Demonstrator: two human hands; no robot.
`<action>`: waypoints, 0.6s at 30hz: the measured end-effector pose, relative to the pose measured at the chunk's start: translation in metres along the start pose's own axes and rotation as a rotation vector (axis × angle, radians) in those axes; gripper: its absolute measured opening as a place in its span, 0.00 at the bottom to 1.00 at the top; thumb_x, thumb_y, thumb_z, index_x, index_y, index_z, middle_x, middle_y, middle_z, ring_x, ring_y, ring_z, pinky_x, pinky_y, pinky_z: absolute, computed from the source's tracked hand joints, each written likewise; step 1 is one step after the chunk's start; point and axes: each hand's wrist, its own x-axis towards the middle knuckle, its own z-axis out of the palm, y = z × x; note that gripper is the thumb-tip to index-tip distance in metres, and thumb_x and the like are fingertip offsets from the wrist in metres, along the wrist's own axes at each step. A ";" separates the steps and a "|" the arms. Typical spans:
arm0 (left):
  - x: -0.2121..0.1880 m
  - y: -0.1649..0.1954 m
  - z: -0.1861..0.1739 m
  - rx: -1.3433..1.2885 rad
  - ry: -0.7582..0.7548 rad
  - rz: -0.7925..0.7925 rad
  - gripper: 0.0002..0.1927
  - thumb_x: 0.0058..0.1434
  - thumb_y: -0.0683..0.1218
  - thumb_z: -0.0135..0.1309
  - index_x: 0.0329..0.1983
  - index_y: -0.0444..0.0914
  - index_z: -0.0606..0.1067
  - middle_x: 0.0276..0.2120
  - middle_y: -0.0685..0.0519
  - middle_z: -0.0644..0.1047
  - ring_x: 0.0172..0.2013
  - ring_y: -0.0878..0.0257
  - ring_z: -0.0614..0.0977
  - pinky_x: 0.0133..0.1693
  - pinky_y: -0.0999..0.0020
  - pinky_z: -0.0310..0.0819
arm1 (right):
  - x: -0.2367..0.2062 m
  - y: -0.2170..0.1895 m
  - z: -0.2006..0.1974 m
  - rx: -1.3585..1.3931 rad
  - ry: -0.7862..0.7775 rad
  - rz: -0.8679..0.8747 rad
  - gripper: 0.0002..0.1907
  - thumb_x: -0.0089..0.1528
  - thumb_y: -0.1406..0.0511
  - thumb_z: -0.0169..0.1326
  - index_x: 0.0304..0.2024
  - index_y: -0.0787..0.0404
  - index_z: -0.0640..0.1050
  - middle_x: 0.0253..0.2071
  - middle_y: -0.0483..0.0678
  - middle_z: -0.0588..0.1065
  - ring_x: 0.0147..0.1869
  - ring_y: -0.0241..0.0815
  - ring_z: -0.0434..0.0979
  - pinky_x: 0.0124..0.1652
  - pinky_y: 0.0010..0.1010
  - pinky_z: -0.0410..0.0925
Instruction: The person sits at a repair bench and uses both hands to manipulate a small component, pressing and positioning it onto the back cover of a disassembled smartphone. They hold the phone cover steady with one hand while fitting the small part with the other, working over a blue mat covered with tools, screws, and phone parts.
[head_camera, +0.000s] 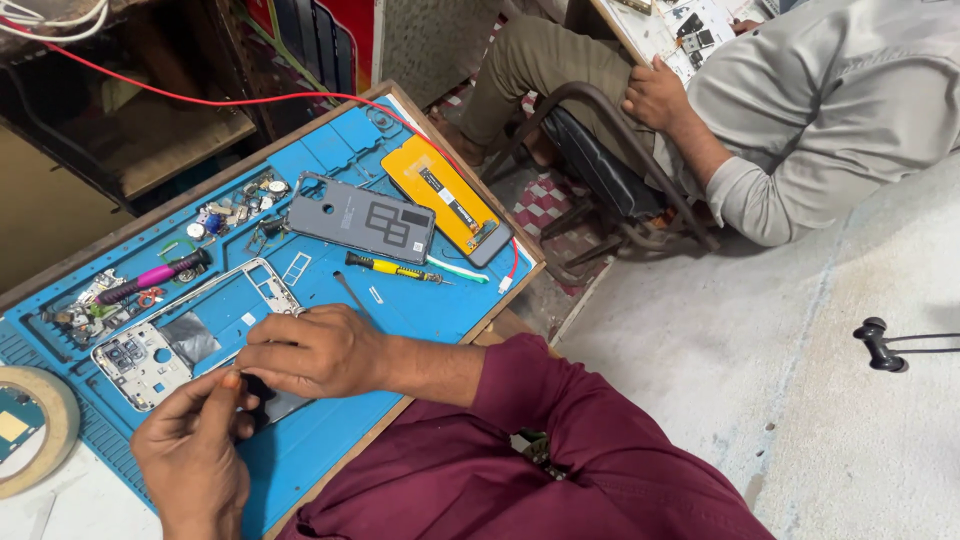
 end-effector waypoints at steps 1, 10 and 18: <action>0.001 -0.001 -0.002 -0.024 0.006 -0.019 0.06 0.69 0.36 0.58 0.47 0.27 0.79 0.32 0.46 0.79 0.27 0.67 0.76 0.29 0.78 0.67 | -0.001 0.000 0.000 -0.034 -0.019 -0.017 0.12 0.62 0.65 0.64 0.49 0.56 0.81 0.47 0.45 0.76 0.37 0.38 0.80 0.32 0.28 0.74; 0.005 -0.005 -0.007 -0.102 -0.008 -0.046 0.05 0.68 0.35 0.58 0.45 0.28 0.78 0.31 0.47 0.78 0.25 0.67 0.74 0.27 0.76 0.66 | -0.001 0.000 0.001 -0.028 0.001 -0.047 0.11 0.65 0.65 0.63 0.50 0.55 0.80 0.47 0.45 0.76 0.38 0.37 0.81 0.32 0.25 0.74; 0.006 -0.005 -0.010 -0.178 -0.041 -0.111 0.05 0.68 0.35 0.58 0.45 0.28 0.79 0.31 0.47 0.78 0.29 0.66 0.76 0.27 0.75 0.66 | -0.002 0.004 0.007 0.155 0.006 0.055 0.10 0.65 0.64 0.62 0.49 0.53 0.80 0.45 0.41 0.75 0.40 0.35 0.82 0.37 0.23 0.76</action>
